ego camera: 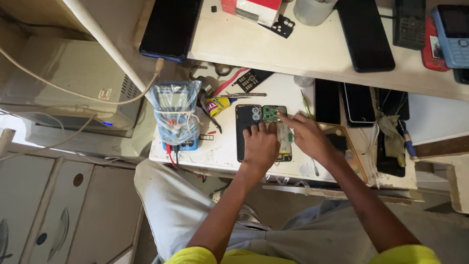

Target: The person repairs a disassembled smartphone at a workbench. They hold the phone frame and exposed motherboard, press and reposition internal components by hand, and use a small tool to pry and adjust parts inside the phone, working on the device throughout the clip.

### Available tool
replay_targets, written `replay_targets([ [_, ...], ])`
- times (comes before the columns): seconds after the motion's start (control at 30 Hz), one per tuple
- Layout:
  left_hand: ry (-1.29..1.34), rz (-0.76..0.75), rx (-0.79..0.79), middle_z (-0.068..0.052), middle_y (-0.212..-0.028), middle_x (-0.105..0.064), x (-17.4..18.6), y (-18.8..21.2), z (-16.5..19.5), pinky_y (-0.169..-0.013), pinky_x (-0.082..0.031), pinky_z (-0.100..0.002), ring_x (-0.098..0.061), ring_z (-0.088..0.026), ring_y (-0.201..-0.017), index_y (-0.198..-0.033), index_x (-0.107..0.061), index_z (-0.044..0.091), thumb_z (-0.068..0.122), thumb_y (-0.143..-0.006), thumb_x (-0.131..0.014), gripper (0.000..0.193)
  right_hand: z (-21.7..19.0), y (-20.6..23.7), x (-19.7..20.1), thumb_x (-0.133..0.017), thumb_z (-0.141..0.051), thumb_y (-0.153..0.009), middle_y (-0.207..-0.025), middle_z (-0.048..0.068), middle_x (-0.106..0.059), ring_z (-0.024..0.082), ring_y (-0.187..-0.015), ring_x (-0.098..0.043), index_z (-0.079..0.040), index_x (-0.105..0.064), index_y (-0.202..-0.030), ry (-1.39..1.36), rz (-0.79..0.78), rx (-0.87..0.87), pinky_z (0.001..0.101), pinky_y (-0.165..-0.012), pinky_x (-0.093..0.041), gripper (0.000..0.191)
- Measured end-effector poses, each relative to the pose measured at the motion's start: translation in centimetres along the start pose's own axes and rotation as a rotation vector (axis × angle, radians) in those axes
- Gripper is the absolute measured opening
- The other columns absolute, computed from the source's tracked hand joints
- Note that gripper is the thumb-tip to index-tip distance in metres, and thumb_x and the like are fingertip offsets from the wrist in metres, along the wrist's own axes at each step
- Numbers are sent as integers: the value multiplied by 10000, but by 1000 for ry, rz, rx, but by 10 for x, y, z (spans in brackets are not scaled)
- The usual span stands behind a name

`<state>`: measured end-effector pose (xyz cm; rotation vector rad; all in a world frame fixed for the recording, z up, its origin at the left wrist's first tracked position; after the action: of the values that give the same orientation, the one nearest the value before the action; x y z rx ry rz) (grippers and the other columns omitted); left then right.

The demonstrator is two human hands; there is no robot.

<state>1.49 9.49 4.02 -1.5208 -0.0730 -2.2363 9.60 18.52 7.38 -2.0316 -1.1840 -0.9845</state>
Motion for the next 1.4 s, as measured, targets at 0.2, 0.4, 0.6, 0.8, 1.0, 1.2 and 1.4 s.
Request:
replay_targets([
  [0.2,-48,-43,4,-166,-1081,-641,-5,1,1,-851,-436,-512,-602,-342,-1028,-1163,-618,28,239,-843,-708,394,-23,19,0,-565,124,-777,-1000,149,-601,341,-909,-613,-111,-701,-1283,194,133,23,427,-750,-509,574],
  [0.4,-23,27,9,-164,-1098,-634,-5,3,-1,-848,-423,-519,-594,-340,-1013,-1285,-614,20,247,-832,-695,512,-26,15,-8,-568,128,-789,-919,160,-550,336,-853,-572,-114,-705,-1319,163,154,42,435,-746,-491,598],
  [0.6,58,80,-20,-168,-1082,-627,-3,5,-4,-824,-406,-519,-573,-348,-995,-1276,-630,16,210,-794,-688,523,-25,14,-14,-584,106,-789,-949,166,-546,347,-899,-564,-100,-700,-1319,306,148,48,459,-796,-494,581],
  [0.8,101,69,-55,-151,-1046,-612,-3,15,-11,-849,-411,-491,-571,-337,-1002,-1135,-653,24,197,-843,-677,340,-30,14,-18,-618,81,-777,-936,157,-550,347,-904,-566,-127,-702,-1328,420,152,9,465,-789,-491,594],
  [1.0,-24,110,-63,-154,-1005,-620,0,12,-2,-807,-418,-485,-577,-329,-953,-1205,-647,-22,225,-794,-692,482,-34,17,-22,-616,94,-725,-949,154,-560,353,-910,-563,-124,-707,-1315,477,199,-10,483,-788,-487,635],
  [1.2,-53,27,-64,-149,-1044,-624,-4,11,-3,-819,-428,-470,-581,-320,-982,-1216,-643,-20,221,-835,-677,453,-28,15,-19,-611,92,-791,-973,152,-559,354,-943,-559,-146,-697,-1326,388,198,7,473,-815,-492,592],
  [1.4,-26,91,-83,-153,-1028,-623,2,13,-2,-804,-424,-465,-575,-321,-960,-1255,-647,-35,226,-819,-678,508,-29,8,-11,-609,92,-729,-994,189,-567,392,-981,-573,-101,-694,-1294,326,181,30,480,-836,-496,603],
])
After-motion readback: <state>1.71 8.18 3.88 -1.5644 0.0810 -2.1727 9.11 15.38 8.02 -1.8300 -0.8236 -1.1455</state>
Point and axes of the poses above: each hand's wrist, its own y-axis away from the middle knuckle, its own x-axis out of the back of the hand, z = x × y, the point moved 8 cm from there along -y, towards the middle knuckle
